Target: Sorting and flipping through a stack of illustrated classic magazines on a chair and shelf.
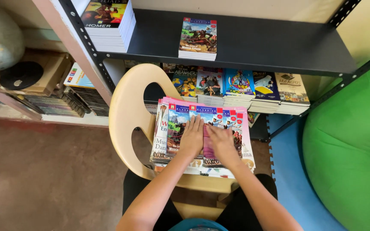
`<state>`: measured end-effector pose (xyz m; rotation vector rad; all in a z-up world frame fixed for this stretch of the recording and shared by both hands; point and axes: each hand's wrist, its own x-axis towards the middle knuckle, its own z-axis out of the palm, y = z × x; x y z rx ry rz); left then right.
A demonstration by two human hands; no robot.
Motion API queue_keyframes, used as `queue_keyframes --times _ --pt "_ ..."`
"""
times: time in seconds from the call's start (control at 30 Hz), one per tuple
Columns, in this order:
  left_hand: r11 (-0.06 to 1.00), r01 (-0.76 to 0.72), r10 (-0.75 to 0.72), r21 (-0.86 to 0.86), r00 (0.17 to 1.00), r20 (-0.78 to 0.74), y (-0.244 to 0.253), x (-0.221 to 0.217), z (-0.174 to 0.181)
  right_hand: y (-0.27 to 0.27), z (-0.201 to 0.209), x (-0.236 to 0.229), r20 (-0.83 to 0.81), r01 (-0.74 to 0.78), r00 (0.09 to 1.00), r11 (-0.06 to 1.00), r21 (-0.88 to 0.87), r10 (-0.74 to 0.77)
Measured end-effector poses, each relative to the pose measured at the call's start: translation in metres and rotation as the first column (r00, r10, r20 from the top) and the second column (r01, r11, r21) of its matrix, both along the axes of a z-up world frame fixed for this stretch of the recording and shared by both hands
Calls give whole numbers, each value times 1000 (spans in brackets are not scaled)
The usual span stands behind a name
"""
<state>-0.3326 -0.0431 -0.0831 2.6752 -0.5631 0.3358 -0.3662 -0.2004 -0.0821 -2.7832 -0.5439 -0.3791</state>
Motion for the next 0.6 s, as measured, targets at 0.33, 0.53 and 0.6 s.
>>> queue_keyframes --times 0.33,0.53,0.6 --pt "999 47 -46 -2 997 62 6 1 0 8 -33 24 148 -1 989 987 -159 25" --pt "998 59 -58 -19 997 54 7 6 -15 4 -30 94 -34 4 999 986 -168 -10" --pt "998 62 -61 -4 997 47 6 7 -20 -1 -42 120 -38 44 998 986 -162 -51"
